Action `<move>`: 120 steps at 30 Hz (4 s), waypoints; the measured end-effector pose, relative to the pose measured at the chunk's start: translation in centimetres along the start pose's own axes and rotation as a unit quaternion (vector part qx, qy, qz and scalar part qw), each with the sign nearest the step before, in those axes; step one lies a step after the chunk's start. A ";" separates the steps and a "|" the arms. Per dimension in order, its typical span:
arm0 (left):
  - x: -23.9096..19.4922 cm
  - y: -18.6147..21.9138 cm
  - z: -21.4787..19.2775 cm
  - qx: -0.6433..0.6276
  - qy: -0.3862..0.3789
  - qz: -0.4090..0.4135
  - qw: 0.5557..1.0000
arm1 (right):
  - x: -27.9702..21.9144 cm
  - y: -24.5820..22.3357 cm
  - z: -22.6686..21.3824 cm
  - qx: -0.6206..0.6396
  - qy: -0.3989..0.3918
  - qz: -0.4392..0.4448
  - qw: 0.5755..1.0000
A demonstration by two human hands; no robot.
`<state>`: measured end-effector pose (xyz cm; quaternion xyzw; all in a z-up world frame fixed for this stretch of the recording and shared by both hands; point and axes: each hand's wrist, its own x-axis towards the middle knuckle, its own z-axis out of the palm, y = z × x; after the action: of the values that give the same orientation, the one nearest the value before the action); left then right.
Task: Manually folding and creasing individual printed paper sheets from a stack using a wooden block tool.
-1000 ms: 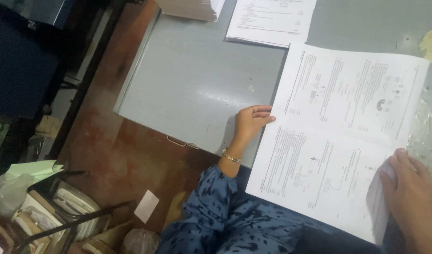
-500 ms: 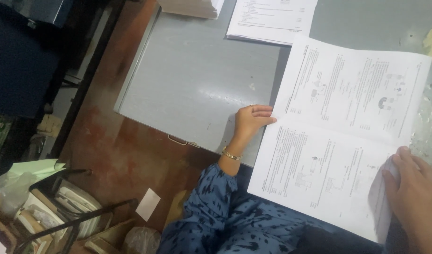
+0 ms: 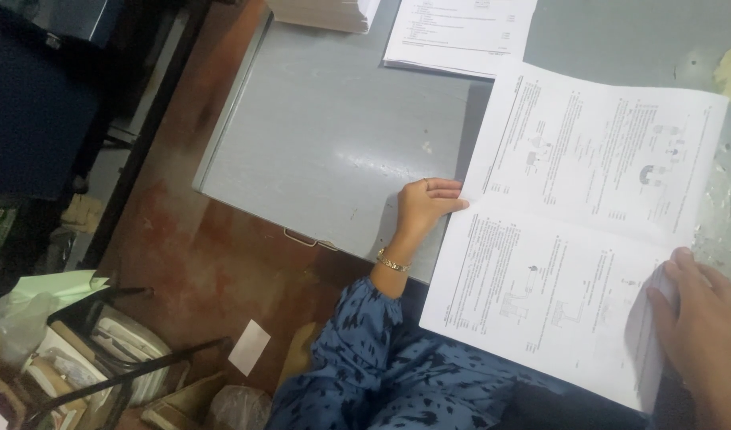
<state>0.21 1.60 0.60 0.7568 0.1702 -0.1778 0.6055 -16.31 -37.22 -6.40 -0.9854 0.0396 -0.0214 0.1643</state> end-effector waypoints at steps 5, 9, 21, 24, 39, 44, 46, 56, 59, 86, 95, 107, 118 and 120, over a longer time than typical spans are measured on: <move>0.2 -0.2 -0.1 0.000 -0.003 0.000 1.000 | 0.3 -1.8 -1.5 0.007 -0.037 0.033 0.999; 0.1 -0.1 -0.1 0.004 -0.005 -0.005 1.000 | 0.5 -1.7 -1.5 0.013 -0.042 0.031 0.999; 1.1 -0.4 0.0 0.016 0.055 0.006 0.998 | 0.8 -3.8 0.2 -0.169 0.161 -0.073 0.970; 3.2 -1.6 -0.5 -0.005 0.050 0.027 0.998 | 1.8 -5.6 -0.8 -0.212 0.236 -0.091 0.944; 11.9 1.8 1.4 0.127 0.182 0.138 0.965 | 11.7 -4.4 2.1 -0.139 0.169 -0.060 0.974; 11.6 2.2 2.1 0.191 0.196 0.167 0.947 | 12.2 -4.0 2.4 -0.132 0.238 -0.099 0.957; 12.2 1.4 2.1 0.202 0.201 0.180 0.941 | 12.2 -3.3 2.9 -0.139 0.254 -0.122 0.949; 14.1 0.6 -0.5 0.080 0.118 0.164 0.976 | 13.5 -1.5 4.1 -0.155 0.304 -0.182 0.922; 14.7 0.5 -0.5 0.110 0.127 0.159 0.973 | 12.9 -2.5 2.6 -0.138 0.205 -0.161 0.955; 10.0 -0.1 5.3 0.255 0.062 0.371 0.891 | 13.1 -1.8 3.9 -0.153 0.284 -0.154 0.934; 2.2 3.2 14.6 0.610 0.169 0.227 0.740 | 14.3 -0.8 5.6 -0.166 0.314 -0.183 0.917; 5.3 -1.1 18.3 0.402 -0.135 0.537 0.729 | 13.0 -1.9 5.1 -0.148 0.264 -0.129 0.944; 3.1 -0.7 21.2 0.467 0.024 0.601 0.648 | 11.0 -1.0 3.4 -0.128 0.264 -0.236 0.926; 3.0 -0.6 21.6 0.492 0.027 0.600 0.630 | 11.2 -1.0 3.8 -0.100 0.265 -0.195 0.939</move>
<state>1.22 -19.22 -5.69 0.8819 -0.4175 0.1882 0.1114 -4.88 -36.03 -9.34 -0.9437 -0.1097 -0.3094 0.0408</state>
